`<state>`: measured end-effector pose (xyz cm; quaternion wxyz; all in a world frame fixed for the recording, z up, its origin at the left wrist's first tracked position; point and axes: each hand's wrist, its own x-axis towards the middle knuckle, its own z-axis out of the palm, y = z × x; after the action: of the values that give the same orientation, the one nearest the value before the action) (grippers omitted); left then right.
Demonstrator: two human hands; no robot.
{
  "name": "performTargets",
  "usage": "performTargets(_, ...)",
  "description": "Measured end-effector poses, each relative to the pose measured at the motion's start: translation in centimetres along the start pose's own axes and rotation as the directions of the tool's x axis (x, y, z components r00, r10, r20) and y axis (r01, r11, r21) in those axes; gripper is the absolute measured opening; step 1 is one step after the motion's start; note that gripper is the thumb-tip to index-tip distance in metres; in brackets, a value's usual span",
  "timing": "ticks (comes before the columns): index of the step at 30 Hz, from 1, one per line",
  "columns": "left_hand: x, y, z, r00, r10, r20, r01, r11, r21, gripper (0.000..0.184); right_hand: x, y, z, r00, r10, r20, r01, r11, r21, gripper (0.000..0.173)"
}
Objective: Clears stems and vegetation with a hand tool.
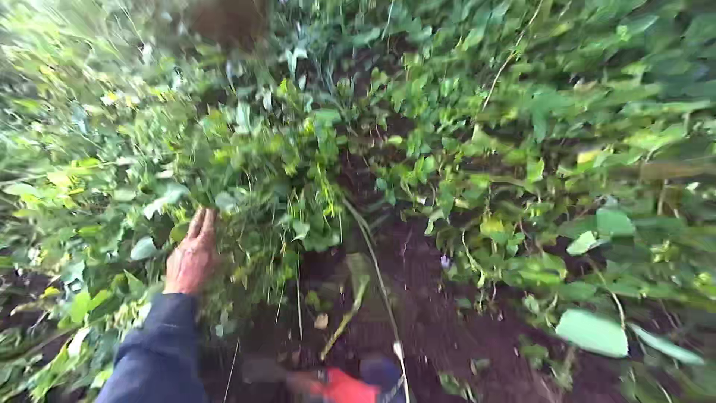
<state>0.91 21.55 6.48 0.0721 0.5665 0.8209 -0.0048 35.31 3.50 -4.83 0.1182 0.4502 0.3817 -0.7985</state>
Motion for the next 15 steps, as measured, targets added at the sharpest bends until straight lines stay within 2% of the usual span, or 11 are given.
performTargets(3,-4.0,-1.5,-0.4,0.998,0.056,-0.039,-0.057,0.998,-0.019,0.059,0.1,0.2,-0.9,0.979,0.103,0.176,-0.102,0.995,-0.015,0.048)
performTargets(5,-6.6,-0.7,-1.5,0.981,0.092,-0.17,-0.108,0.991,-0.085,0.053,0.0,-0.7,-1.5,0.974,0.101,0.203,-0.1,0.995,-0.018,0.049)
performTargets(7,-9.8,1.1,-2.3,0.924,0.193,-0.329,-0.258,0.952,-0.166,0.04,0.0,-0.9,-1.3,0.971,0.12,0.207,-0.115,0.993,-0.037,0.051)
performTargets(9,-12.1,4.7,-2.1,0.875,0.343,-0.341,-0.433,0.871,-0.233,0.029,-0.1,-1.3,-1.2,0.967,0.151,0.206,-0.143,0.988,-0.049,0.052)
performTargets(10,-13.1,6.9,-1.6,0.871,0.412,-0.266,-0.479,0.831,-0.283,0.028,-0.1,-1.4,-1.3,0.967,0.157,0.203,-0.151,0.988,-0.044,0.052)
performTargets(12,-15.1,11.4,0.8,0.867,0.499,-0.002,-0.466,0.809,-0.358,0.027,-0.1,-1.2,-1.3,0.97,0.154,0.188,-0.153,0.988,-0.019,0.047)
performTargets(14,-16.9,15.0,4.1,0.822,0.457,0.341,-0.331,0.869,-0.367,0.029,-0.4,-0.8,-0.9,0.982,0.105,0.155,-0.106,0.994,-0.008,0.039)
performTargets(15,-17.5,16.3,5.6,0.78,0.388,0.491,-0.235,0.909,-0.345,0.037,-0.6,-0.8,-0.8,0.989,0.065,0.136,-0.055,0.996,-0.075,0.035)
